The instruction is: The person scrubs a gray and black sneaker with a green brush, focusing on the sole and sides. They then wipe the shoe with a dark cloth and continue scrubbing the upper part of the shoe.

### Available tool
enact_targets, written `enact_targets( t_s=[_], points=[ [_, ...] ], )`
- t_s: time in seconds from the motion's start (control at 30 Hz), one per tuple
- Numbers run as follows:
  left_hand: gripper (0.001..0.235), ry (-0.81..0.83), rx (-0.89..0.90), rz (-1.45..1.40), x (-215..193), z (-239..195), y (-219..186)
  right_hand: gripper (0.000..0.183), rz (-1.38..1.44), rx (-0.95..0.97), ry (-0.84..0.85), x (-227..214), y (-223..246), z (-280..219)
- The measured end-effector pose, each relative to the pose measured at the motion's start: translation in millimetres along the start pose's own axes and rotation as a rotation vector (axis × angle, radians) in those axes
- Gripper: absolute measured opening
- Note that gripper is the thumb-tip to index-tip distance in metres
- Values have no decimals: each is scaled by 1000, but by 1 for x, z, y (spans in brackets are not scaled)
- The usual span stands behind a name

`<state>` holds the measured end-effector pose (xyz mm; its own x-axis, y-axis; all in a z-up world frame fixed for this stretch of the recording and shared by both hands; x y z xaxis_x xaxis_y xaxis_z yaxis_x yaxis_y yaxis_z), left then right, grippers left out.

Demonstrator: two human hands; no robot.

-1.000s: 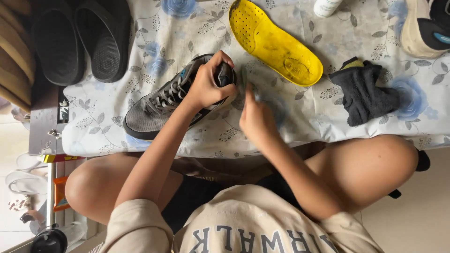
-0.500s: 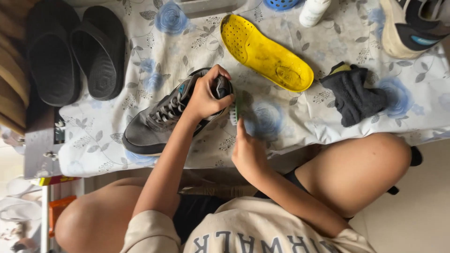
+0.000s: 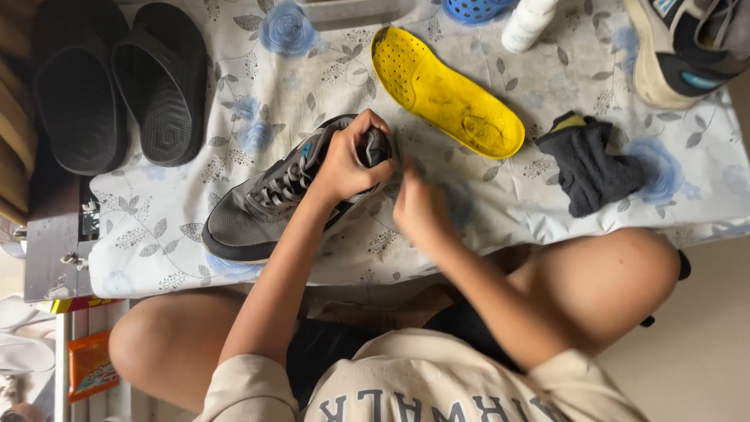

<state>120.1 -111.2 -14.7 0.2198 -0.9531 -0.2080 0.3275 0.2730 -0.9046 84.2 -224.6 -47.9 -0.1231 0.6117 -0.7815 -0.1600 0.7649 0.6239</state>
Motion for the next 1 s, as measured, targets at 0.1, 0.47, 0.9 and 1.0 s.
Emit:
enact_targets(
  t_s=[0.1,0.47,0.9,1.0],
  points=[
    [33,5,7,-31,-1,1,0,50,-3,-155,-19,0,-1,19],
    [33,-4,-14,-54,-1,6,-8,47,3,-191,11,14,-7,48],
    [34,29,-7,-34,1,2,-3,58,-74,-123,96,5,-4,20],
    [33,-5,-15,-40,-1,6,0,66,-89,-73,146,-6,14,-22]
  ],
)
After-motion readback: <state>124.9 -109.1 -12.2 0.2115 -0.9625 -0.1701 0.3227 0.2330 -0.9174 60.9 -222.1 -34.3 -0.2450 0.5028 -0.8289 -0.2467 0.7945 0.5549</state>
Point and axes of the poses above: each hand's wrist, its own z-axis towards the middle knuckle, its own x-axis out of the palm, y = z × x, the point moved 8 cm from there along z, towards the middle knuckle, and after that the axes turned 11 degrees about -y, right-handed, at the moved point
